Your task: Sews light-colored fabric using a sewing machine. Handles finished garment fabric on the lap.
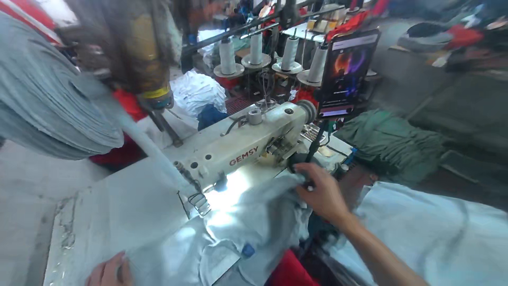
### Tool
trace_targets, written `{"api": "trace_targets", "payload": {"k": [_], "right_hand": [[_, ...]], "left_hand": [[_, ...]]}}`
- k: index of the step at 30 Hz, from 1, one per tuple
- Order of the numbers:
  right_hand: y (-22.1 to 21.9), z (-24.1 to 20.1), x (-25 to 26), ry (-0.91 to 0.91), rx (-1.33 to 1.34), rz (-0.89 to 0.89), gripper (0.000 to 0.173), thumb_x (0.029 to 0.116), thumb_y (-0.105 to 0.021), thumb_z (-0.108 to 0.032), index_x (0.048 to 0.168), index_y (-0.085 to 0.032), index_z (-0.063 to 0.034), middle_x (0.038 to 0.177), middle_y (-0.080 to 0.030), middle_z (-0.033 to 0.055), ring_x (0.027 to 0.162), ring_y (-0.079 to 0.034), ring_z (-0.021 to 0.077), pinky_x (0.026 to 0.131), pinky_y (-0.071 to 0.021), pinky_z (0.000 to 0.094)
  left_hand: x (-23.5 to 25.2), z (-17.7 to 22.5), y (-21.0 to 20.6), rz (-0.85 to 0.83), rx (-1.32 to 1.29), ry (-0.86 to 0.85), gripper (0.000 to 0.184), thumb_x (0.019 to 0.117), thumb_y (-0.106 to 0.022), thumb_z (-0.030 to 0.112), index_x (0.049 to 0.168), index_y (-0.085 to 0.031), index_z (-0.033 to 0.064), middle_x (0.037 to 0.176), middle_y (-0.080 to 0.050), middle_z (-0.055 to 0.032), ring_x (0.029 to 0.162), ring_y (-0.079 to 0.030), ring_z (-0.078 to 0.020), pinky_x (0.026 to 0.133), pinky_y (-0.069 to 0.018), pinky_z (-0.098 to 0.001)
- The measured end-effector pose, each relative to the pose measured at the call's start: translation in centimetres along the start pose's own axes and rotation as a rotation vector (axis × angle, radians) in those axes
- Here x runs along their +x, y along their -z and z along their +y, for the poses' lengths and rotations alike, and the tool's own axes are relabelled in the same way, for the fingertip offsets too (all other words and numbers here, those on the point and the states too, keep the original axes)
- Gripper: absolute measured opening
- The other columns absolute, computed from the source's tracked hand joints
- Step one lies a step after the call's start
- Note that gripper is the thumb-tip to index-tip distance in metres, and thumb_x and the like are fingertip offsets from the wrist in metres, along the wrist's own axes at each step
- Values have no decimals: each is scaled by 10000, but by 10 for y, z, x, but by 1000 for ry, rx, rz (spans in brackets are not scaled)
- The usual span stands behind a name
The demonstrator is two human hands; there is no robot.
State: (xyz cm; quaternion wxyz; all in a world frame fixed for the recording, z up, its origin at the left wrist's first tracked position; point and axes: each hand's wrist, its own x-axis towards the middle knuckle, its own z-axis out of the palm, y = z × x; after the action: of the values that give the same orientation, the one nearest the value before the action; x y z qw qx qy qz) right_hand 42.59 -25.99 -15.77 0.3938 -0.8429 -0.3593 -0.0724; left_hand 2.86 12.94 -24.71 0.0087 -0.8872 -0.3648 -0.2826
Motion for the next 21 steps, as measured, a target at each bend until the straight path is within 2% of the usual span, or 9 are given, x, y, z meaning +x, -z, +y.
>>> {"api": "trace_targets", "payload": {"k": [2, 5, 7, 9, 10, 12, 15, 17, 21], "right_hand": [[-39, -13, -4, -3, 20, -93, 306, 934, -720, -233, 1214, -732, -108, 1154, -698, 125, 823, -695, 195, 722, -617, 389], [-104, -51, -33, 31, 78, -360, 215, 940, -692, -246, 1126, -782, -187, 1079, -732, 72, 858, -725, 221, 760, -620, 480], [-147, -55, -44, 34, 30, -485, 227, 952, -658, -325, 1143, -762, -262, 1046, -721, 31, 856, -714, 220, 728, -602, 504], [-157, -57, -42, 5, -42, -516, 228, 952, -651, -323, 1139, -749, -238, 1054, -711, 57, 875, -713, 261, 719, -592, 532], [-156, -53, -39, -8, -89, -465, 218, 930, -664, -318, 1107, -751, -225, 1037, -722, 48, 863, -723, 253, 701, -601, 524], [-146, -46, -34, -23, -147, -329, 215, 906, -699, -303, 1079, -763, -191, 992, -737, 60, 807, -734, 257, 654, -605, 514], [-136, -35, -31, -37, -207, -225, 262, 864, -738, -270, 1108, -766, -178, 968, -742, 84, 755, -732, 288, 593, -592, 536], [-131, -36, -31, -58, -229, -237, 283, 883, -733, -270, 1147, -757, -171, 1000, -747, 98, 781, -736, 310, 609, -587, 559], [-133, -39, -29, -88, -265, -221, 263, 913, -696, -283, 1139, -760, -163, 987, -755, 113, 777, -735, 339, 601, -572, 569]], "left_hand": [[20, 53, -2, 67, -161, 56, 347, 1012, -600, 242, 1237, -666, -14, 1190, -651, -284, 1122, -621, -455, 971, -488, -590], [16, 140, -21, 60, -411, -91, 269, 981, -658, 237, 1107, -726, 10, 1024, -732, -144, 906, -730, -214, 802, -625, -373], [-2, 168, -49, -31, -428, -189, 274, 972, -668, 311, 1097, -779, 94, 1116, -760, -63, 1059, -720, -175, 943, -588, -369], [-14, 178, -59, -175, -314, -252, 396, 1018, -560, 428, 1198, -767, 143, 1351, -683, -49, 1334, -589, -230, 1172, -414, -488], [-17, 183, -55, -237, -247, -261, 455, 1030, -506, 486, 1250, -745, 169, 1459, -609, -44, 1435, -485, -266, 1224, -302, -556], [-20, 188, -50, -281, -152, -260, 565, 1010, -455, 602, 1305, -720, 199, 1549, -519, -51, 1494, -397, -289, 1237, -200, -627], [-14, 194, -56, -305, -97, -220, 741, 985, -397, 695, 1349, -677, 113, 1565, -495, -87, 1496, -393, -288, 1247, -191, -604], [-7, 194, -57, -346, -149, -167, 736, 1006, -437, 620, 1417, -598, 30, 1557, -501, -105, 1492, -402, -268, 1259, -212, -548], [-7, 180, -54, -320, -139, -168, 579, 1070, -388, 451, 1495, -536, 88, 1584, -476, -45, 1500, -391, -212, 1261, -219, -529]]}}
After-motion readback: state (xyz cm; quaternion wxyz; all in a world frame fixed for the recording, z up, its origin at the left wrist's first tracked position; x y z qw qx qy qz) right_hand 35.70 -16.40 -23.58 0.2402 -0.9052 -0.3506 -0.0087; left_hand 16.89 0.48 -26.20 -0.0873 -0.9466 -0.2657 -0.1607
